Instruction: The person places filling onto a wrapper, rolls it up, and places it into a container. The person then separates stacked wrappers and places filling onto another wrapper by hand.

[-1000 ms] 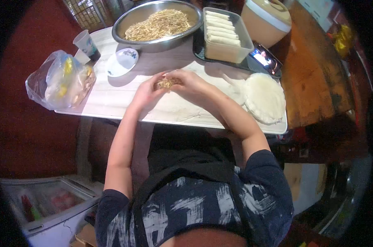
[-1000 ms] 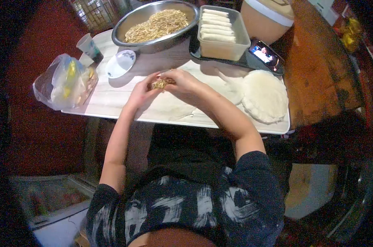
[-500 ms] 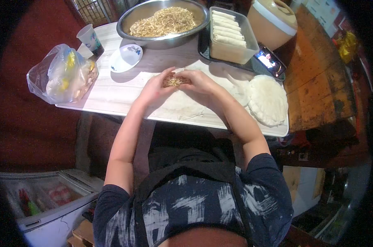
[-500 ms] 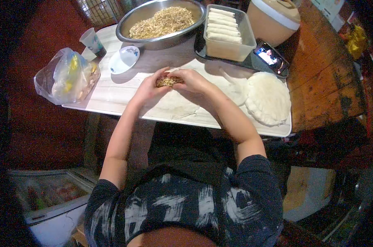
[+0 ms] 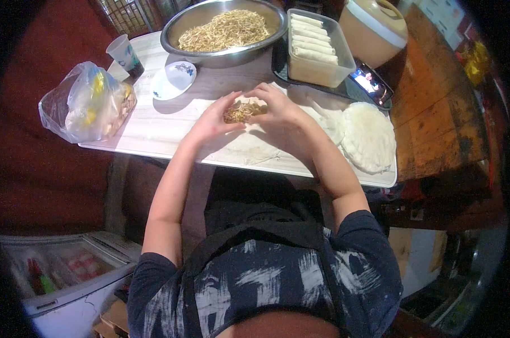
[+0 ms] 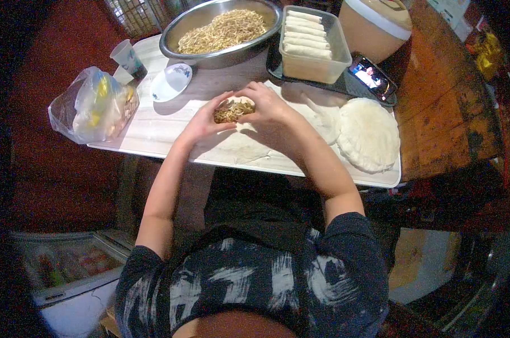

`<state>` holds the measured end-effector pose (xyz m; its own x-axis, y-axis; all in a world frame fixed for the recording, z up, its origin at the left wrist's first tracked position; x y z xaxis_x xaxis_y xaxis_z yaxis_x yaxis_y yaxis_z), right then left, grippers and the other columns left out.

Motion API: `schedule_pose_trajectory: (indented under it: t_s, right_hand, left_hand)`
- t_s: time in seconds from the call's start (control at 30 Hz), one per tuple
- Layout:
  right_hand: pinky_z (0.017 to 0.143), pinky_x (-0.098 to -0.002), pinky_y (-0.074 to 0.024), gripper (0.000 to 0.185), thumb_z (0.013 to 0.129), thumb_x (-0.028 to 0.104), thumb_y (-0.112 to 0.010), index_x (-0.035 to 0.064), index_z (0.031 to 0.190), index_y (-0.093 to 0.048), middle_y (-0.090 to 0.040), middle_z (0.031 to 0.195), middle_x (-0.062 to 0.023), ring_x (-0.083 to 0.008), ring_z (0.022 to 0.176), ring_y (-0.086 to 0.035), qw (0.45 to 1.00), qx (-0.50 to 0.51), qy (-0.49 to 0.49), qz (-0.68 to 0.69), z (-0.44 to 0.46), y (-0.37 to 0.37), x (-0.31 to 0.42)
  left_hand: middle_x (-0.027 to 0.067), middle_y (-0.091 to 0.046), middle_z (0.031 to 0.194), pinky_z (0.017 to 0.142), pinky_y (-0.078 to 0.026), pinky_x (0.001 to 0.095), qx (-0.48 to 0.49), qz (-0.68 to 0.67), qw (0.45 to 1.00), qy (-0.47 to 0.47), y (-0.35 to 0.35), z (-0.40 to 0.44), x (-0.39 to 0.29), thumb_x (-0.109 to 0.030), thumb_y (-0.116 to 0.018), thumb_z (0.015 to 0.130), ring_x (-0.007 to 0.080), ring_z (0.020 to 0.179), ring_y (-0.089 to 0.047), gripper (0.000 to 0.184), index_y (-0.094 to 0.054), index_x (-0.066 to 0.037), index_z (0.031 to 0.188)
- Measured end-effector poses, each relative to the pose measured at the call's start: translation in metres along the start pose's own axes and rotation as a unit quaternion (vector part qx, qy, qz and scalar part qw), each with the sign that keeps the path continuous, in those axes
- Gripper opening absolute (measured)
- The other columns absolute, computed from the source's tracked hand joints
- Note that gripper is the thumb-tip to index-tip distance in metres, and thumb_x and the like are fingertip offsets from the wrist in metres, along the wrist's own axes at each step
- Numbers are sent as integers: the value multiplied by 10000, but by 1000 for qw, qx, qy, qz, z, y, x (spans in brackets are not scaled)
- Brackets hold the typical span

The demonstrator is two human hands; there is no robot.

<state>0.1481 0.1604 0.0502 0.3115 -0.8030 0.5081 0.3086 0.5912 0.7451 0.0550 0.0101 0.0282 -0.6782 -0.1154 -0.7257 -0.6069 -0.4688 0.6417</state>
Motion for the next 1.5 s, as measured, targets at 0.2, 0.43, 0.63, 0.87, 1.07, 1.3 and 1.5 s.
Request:
schedule_pose_trajectory:
  t_s: [0.2,0.43,0.63,0.87,1.07,1.3,1.5]
  right_hand:
    - [852,-389,-500,526,672,221,-795,-8,1114,-623,-566,1065,-185,-337,1007,-596,981,108,-149,53,-7,-8,-22]
    - [825,-393,-497,407,707,163,-758,6,1066,-648,-588,1063,-170,-320,986,-609,982,95,-152,56,-3,-14,-28]
    - [871,-366,-476,526,740,171,-746,8,1217,-594,-561,1193,-188,-299,1041,-578,997,65,-27,-32,-6,-8,-19]
    - [944,-372,-470,550,757,148,-742,28,1262,-560,-571,1255,-201,-321,1129,-578,992,59,-35,107,-4,-33,-8]
    - [905,-405,-495,468,779,167,-727,42,1211,-598,-633,1165,-186,-344,1034,-627,991,76,-53,99,-3,-35,-10]
    - [919,-361,-490,370,821,116,-690,9,1168,-623,-637,1142,-189,-298,1058,-623,996,12,-17,91,-4,-9,19]
    - [916,-349,-491,358,831,102,-691,-16,1161,-618,-628,1120,-183,-258,1089,-602,988,9,-119,93,-2,-6,-6]
  left_hand:
    - [186,-576,1281,968,-465,351,20,-58,998,23,-16,8,-9,-125,-742,753,284,1165,-578,738,-413,-56,1409]
    - [166,-612,1236,964,-467,327,20,-112,992,55,-14,6,-12,-70,-738,765,248,1149,-591,757,-378,-56,1431]
    - [171,-571,1306,980,-468,353,-2,47,997,-60,9,-3,-2,-86,-789,728,265,1174,-580,835,-360,-73,1444]
    - [171,-585,1287,958,-478,348,26,-90,993,65,11,-12,5,-67,-742,772,256,1150,-595,767,-366,-76,1441]
    - [162,-615,1237,944,-484,340,43,-54,994,81,7,-10,8,-75,-738,784,235,1128,-606,697,-423,-73,1406]
    - [153,-622,1226,967,-472,347,13,-4,1000,-3,11,-11,3,-125,-768,771,227,1142,-598,702,-444,-67,1391]
    - [137,-608,1252,993,-457,341,5,-29,999,12,18,-6,-3,-140,-791,752,220,1190,-560,743,-433,-60,1398]
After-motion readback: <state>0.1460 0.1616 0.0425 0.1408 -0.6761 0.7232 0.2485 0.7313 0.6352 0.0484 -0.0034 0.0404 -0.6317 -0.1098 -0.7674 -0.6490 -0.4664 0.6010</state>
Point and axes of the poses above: each hand's wrist, its own z-axis towards the middle knuckle, its own y-axis out of the back of the hand, x = y × z, the point moved 5 cm from there along z, towards the middle knuckle
